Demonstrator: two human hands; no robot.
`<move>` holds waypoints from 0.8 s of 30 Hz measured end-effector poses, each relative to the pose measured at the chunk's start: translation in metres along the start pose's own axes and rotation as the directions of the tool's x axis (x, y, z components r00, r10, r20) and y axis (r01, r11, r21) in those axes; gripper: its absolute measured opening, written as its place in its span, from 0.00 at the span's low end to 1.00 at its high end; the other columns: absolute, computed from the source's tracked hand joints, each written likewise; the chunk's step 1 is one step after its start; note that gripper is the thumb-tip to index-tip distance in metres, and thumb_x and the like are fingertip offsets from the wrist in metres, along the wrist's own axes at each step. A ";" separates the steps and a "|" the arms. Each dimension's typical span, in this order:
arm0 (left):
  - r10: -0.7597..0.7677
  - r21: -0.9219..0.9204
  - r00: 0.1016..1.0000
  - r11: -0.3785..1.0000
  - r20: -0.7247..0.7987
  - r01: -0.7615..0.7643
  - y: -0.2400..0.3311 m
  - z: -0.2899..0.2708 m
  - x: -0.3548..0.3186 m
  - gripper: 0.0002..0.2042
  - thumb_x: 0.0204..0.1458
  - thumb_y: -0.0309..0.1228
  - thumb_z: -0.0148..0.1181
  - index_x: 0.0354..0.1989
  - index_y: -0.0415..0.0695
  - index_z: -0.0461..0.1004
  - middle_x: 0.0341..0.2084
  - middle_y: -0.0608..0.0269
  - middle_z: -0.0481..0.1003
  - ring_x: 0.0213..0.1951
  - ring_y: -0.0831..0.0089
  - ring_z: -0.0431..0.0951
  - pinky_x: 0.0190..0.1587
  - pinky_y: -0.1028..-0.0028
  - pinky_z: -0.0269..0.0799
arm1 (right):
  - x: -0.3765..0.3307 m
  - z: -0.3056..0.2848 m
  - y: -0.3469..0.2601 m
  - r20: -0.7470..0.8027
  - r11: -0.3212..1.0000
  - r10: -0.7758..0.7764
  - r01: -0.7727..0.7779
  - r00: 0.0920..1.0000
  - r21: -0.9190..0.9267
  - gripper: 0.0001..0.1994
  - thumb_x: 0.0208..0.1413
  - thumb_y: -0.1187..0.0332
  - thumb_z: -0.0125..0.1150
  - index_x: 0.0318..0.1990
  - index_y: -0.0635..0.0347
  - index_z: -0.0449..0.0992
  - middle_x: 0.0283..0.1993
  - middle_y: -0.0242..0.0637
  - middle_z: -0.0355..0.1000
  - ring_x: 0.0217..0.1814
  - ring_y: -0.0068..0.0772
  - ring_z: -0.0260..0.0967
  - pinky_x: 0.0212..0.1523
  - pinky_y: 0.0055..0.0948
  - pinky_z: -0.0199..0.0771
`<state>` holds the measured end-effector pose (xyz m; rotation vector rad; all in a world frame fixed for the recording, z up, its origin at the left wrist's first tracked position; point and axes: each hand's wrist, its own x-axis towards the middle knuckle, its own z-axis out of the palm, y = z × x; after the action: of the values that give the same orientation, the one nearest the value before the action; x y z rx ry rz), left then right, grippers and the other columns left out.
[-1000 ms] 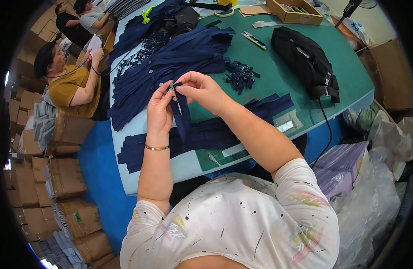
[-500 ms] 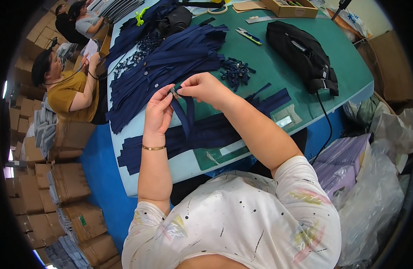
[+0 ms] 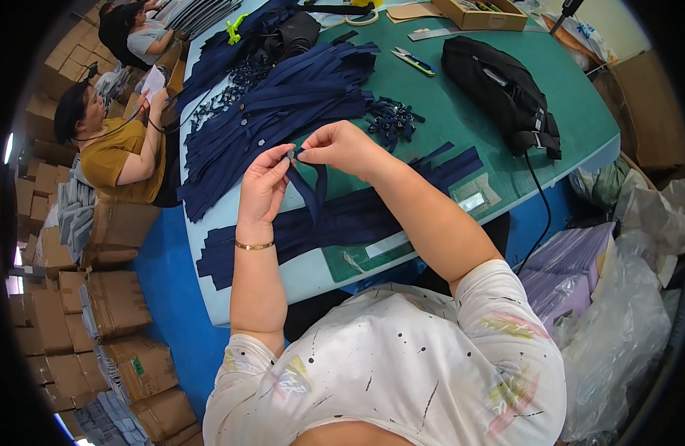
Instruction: The recorder is manually attaching plastic adjusters or sliders onto small fabric straps at a production table.
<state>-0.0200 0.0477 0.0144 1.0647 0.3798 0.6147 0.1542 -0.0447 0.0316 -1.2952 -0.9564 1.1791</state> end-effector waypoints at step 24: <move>-0.058 0.087 0.982 0.993 -0.182 0.075 -0.002 0.029 -0.011 0.06 0.54 0.31 0.57 0.36 0.42 0.73 0.26 0.69 0.74 0.26 0.85 0.70 0.25 0.86 0.55 | 0.002 0.008 0.007 -0.025 0.952 -0.306 0.306 0.952 0.004 0.15 0.53 0.78 0.58 0.49 0.63 0.71 0.32 0.26 0.70 0.33 0.12 0.66 0.35 0.14 0.68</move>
<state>-0.0110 0.0201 0.0255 1.0843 0.6043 0.6398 0.1459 -0.0423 0.0248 -1.1050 -1.0895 0.9232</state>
